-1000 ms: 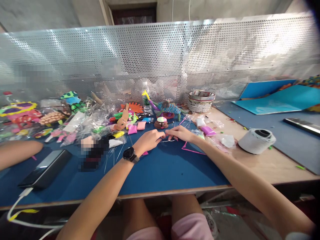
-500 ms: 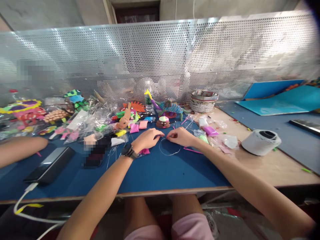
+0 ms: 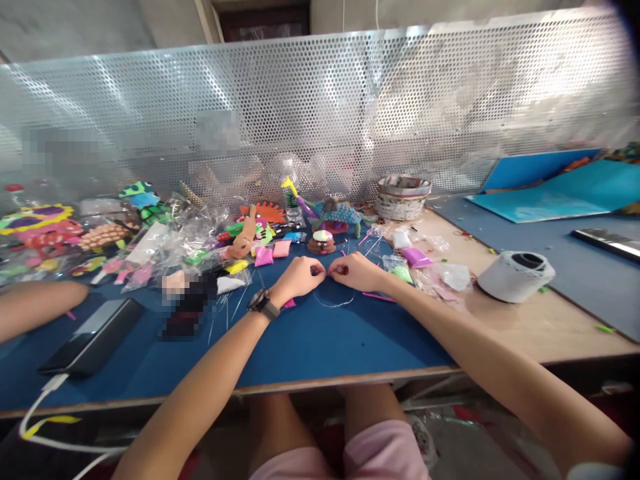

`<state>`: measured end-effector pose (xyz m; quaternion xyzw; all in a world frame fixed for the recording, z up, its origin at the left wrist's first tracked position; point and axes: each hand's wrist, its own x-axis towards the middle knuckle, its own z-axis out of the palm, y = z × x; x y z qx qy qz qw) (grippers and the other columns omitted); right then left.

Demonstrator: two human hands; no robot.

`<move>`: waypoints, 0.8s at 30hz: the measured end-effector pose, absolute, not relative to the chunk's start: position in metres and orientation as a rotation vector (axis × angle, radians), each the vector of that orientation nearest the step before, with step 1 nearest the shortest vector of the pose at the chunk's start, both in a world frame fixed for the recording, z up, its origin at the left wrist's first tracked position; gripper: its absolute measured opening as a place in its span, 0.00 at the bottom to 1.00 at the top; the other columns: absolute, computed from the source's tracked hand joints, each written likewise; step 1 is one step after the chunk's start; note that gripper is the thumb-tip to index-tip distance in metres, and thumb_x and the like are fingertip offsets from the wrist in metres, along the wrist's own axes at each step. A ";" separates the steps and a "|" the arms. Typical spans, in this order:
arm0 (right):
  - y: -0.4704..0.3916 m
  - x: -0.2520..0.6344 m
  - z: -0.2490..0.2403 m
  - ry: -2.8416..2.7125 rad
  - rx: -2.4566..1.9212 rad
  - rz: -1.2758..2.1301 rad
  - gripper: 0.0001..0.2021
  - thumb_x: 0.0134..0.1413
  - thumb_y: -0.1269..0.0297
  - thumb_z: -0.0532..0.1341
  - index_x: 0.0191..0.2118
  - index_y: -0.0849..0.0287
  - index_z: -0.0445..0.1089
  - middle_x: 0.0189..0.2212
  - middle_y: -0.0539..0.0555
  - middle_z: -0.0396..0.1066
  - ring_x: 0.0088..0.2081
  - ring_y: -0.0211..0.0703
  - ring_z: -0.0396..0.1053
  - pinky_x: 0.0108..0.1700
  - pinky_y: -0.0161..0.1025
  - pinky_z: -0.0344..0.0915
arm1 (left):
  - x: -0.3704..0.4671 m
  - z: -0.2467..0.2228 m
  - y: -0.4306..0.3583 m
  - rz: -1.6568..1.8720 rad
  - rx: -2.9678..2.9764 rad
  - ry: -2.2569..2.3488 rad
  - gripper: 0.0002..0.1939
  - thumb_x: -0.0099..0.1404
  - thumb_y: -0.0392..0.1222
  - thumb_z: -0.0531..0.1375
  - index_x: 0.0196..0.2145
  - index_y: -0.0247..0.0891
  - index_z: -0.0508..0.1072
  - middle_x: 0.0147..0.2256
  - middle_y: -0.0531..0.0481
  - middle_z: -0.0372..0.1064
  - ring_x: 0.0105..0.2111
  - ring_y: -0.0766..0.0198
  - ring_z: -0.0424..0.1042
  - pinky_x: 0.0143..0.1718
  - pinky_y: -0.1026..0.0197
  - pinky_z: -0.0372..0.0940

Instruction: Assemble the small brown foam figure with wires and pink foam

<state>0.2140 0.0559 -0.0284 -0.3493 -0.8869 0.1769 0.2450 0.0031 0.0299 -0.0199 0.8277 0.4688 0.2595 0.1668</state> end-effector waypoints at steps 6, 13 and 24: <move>0.056 0.213 -0.030 -2.424 -0.932 0.474 0.09 0.54 0.70 0.59 0.36 0.58 0.78 0.21 0.46 0.68 0.23 0.33 0.61 0.31 0.32 0.55 | 0.007 -0.018 0.030 0.684 2.392 1.390 0.09 0.63 0.37 0.59 0.33 0.36 0.81 0.32 0.46 0.79 0.30 0.61 0.75 0.33 0.61 0.66; 0.065 0.213 -0.036 -2.442 -0.908 0.439 0.09 0.54 0.70 0.59 0.35 0.57 0.78 0.20 0.45 0.65 0.23 0.33 0.60 0.31 0.32 0.55 | 0.013 -0.025 0.037 0.697 2.350 1.477 0.08 0.61 0.34 0.60 0.32 0.36 0.81 0.32 0.44 0.79 0.31 0.59 0.76 0.36 0.60 0.68; 0.067 0.219 -0.035 -2.443 -0.945 0.458 0.09 0.57 0.67 0.59 0.38 0.57 0.77 0.24 0.47 0.72 0.25 0.34 0.66 0.31 0.32 0.57 | 0.014 -0.025 0.031 0.691 2.547 1.434 0.08 0.67 0.35 0.56 0.34 0.36 0.76 0.36 0.42 0.75 0.38 0.58 0.74 0.42 0.59 0.67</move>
